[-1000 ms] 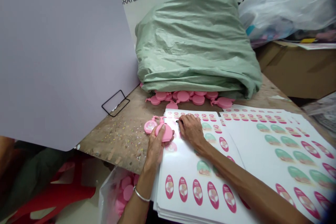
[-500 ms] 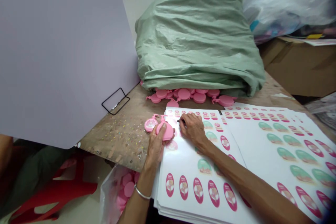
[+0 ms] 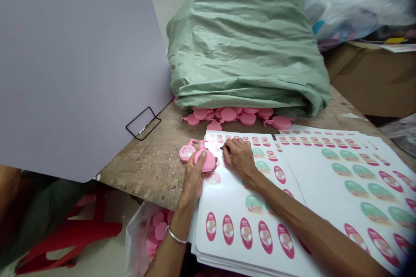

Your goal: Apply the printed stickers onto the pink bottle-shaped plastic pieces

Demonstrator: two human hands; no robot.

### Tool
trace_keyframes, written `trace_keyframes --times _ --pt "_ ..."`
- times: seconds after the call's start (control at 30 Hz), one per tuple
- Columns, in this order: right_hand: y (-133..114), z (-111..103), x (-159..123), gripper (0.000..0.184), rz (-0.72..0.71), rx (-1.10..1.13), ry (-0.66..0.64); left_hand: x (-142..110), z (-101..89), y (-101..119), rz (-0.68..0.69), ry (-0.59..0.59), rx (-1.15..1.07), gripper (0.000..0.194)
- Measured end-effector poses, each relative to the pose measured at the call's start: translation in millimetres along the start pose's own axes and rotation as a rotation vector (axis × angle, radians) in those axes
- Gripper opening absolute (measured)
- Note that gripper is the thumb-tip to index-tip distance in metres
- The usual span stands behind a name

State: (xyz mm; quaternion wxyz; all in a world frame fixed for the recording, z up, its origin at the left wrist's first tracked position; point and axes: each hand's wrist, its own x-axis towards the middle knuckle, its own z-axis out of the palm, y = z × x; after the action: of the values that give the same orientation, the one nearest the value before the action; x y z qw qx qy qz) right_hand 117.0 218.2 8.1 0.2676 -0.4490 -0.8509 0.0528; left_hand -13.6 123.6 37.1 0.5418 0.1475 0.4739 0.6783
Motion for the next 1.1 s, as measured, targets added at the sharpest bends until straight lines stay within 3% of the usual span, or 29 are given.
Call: trace_keyframes --times 0.23,0.47,0.73,0.97,1.1 --pt "-3.4 -5.4 1.5 0.011 0.094 0.105 -0.058 1.0 -0.8 -2.1 0.015 -0.003 0.004 0.043" --pt "-2.3 -8.7 23.1 0.012 0.316 0.247 -0.187 0.4 -1.1 -3.7 0.044 0.03 0.075 0.046" --pt "2.9 -14.1 52.6 0.029 0.473 0.626 -0.373 0.9 -9.4 -13.1 0.072 0.056 0.128 0.048" --pt "18.2 -29.0 54.7 0.046 0.481 0.958 -0.275 1.6 -9.2 -18.3 0.08 0.079 0.118 0.052" --pt "13.5 -44.5 44.0 0.042 0.446 1.031 -0.203 -6.0 -2.6 -10.1 0.113 0.096 0.069 0.056"
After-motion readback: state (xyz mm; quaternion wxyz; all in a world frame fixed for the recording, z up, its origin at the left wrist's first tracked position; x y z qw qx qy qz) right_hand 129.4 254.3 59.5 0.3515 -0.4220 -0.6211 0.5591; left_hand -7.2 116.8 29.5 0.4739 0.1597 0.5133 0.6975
